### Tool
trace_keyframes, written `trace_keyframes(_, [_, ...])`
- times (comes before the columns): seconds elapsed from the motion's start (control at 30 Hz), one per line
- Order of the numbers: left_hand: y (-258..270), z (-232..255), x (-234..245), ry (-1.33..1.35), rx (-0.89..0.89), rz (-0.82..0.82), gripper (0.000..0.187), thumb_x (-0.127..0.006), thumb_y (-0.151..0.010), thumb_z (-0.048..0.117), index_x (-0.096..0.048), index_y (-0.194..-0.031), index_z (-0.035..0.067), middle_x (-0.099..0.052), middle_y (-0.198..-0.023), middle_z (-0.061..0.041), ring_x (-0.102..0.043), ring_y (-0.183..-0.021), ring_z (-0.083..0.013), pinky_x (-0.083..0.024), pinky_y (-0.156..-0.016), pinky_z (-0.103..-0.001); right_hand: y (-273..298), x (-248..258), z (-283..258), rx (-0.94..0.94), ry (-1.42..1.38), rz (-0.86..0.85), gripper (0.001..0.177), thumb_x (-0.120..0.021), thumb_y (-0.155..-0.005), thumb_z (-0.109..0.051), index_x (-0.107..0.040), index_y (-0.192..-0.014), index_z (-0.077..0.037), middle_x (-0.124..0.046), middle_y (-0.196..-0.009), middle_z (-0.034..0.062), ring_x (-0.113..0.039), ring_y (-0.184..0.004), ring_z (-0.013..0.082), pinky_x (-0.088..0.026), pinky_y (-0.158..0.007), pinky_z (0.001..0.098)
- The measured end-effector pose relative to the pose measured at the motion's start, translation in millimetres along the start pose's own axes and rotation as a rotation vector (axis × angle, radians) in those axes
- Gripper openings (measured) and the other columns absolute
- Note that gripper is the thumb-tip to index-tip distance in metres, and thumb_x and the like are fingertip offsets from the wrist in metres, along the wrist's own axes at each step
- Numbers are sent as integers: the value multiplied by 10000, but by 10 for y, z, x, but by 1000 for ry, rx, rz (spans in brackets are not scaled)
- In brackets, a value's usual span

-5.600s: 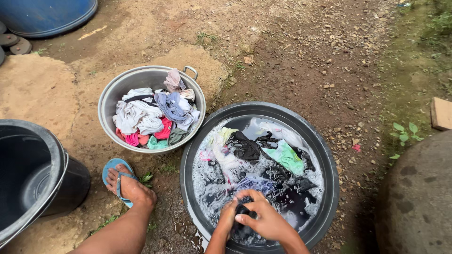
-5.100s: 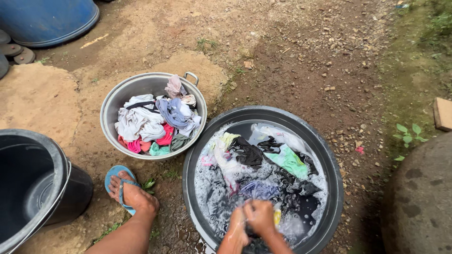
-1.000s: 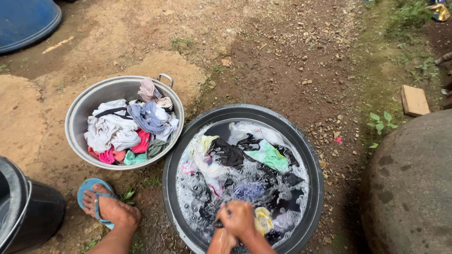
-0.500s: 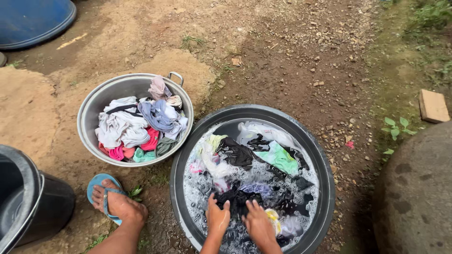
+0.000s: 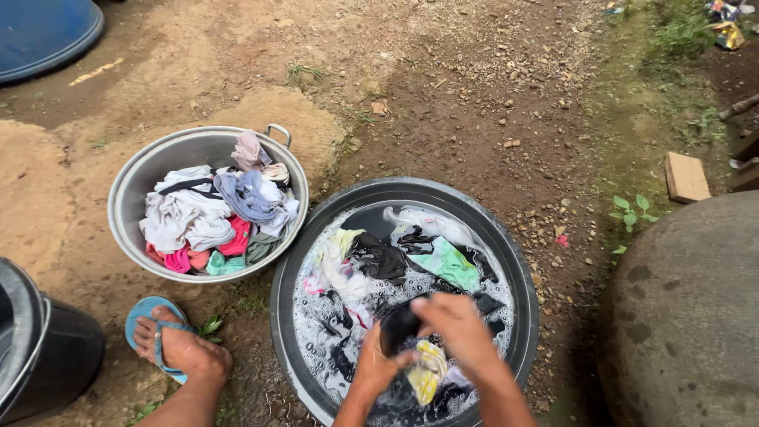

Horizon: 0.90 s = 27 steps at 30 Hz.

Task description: The person washes clothes by hand in a basin of soapy water, scrubbing and wringing individual items such as socks and dark garments.

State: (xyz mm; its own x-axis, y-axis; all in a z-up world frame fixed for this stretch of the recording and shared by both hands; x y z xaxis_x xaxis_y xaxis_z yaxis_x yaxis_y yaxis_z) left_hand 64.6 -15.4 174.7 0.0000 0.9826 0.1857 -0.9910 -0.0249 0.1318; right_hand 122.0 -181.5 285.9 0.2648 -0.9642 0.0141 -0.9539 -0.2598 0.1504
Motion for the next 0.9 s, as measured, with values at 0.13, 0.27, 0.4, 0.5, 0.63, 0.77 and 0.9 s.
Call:
trace_keyframes(0.13, [-161,375,205,144,23,99,641,-974,-613,164,-715,-1188,52,-782,-1135,-79,-713,-1019,-200,-558,-936,-295,178,659,-220,-31,-357,250,307,-680,-968,-277,-703,-882,17,-674,-752,89,-636,-698,190,-525,-736,395])
trace_keyframes(0.27, [-156,996,286,429,-120,252,680,-944,-538,92,-660,-1156,90,-727,-1086,-27,-691,-1008,-133,-555,-926,-268,163,653,599,-483,-578,549,585,-625,-938,-430,-595,-1182,101,-698,-901,238,-714,-893,380,-545,-951,568])
trace_keyframes(0.4, [-72,1510,114,430,-39,153,503,-909,-671,118,-699,-1124,61,-734,-1083,-42,-686,-984,-130,-571,-868,-265,23,-37,1038,-622,-872,333,840,-509,-903,-667,-526,-1340,50,-694,-1117,256,-647,-1079,394,-443,-1047,600])
trace_keyframes(0.5, [-14,1776,83,427,4,80,386,-846,-852,214,-674,-1078,-48,-757,-1000,-148,-697,-900,-201,-575,-809,-300,-109,-223,836,-499,-1173,136,854,-520,-914,-725,-503,-1339,15,-670,-1180,219,-638,-1106,393,-457,-1050,583])
trace_keyframes(0.63, [-71,2078,367,112,119,214,548,-784,-856,338,-521,-1222,27,-741,-989,-137,-705,-895,-185,-563,-819,-318,-24,-368,35,-392,-1158,-164,998,-541,-684,-813,-641,-1220,23,-736,-1120,203,-716,-1021,339,-562,-905,526])
trace_keyframes(0.77, [-100,2170,667,70,16,210,748,-779,-868,291,-348,-1451,107,-752,-1038,-120,-737,-918,-193,-552,-874,-309,203,-708,-742,-211,-946,-664,748,-760,-724,-571,-641,-1249,-51,-727,-1142,151,-723,-1002,288,-589,-838,497])
trace_keyframes(0.9, [-13,2016,764,82,-129,190,316,-761,-846,203,-694,-1089,11,-768,-1009,-112,-711,-935,-175,-539,-869,-305,249,-997,-587,-310,-239,-607,558,-883,-708,-72,-628,-1197,17,-723,-1060,131,-718,-939,233,-565,-786,415])
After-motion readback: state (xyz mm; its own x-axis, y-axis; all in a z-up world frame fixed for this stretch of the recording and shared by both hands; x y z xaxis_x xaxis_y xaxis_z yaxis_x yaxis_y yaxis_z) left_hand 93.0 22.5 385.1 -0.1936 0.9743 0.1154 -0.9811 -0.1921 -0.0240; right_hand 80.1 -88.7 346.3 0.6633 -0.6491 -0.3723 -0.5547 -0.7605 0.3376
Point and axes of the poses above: each hand's wrist, its own y-axis away from the middle knuckle, its own x-axis out of the back of the hand, z = x × y, the point moved 4 cm from there along -y, towards the middle knuckle
